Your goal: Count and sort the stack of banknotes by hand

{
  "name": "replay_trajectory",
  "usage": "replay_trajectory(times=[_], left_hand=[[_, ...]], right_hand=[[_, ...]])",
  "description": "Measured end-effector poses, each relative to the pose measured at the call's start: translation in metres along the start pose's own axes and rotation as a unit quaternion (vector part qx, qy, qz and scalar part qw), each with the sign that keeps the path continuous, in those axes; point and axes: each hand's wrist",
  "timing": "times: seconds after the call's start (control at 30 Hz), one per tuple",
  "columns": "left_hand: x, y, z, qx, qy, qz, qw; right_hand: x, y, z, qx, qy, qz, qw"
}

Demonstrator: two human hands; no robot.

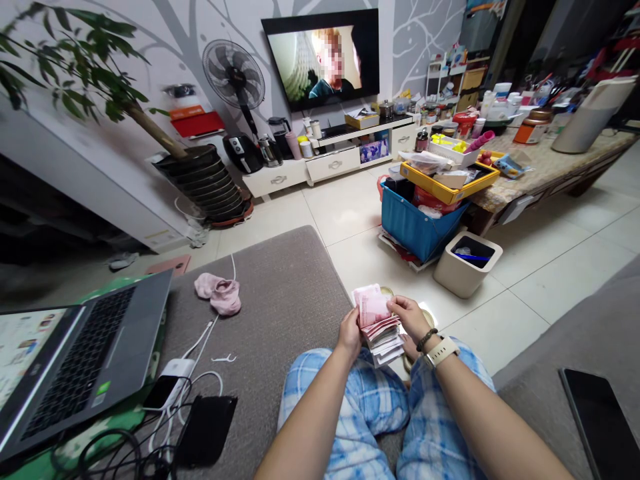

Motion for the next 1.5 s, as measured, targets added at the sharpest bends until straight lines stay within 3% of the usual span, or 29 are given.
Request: replay_trajectory(times=[0.77, 1.5], left_hand=[[0.0023, 0.0012, 0.0021, 0.009, -0.014, 0.012, 1.000], [0.0098, 0.0062, 0.0034, -0.005, -0.009, -0.018, 1.000]], right_hand=[[-0.0011, 0.0001, 0.0006, -0.004, -0.005, 0.004, 1.000], [-0.0056, 0.0032, 0.0018, -0.022, -0.012, 0.022, 0.999]])
Point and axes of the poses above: each hand's wrist, its own y-axis away from the middle knuckle, its own z-axis out of the palm, x = y × z, and after that the axes turned 8 degrees about z, right-handed
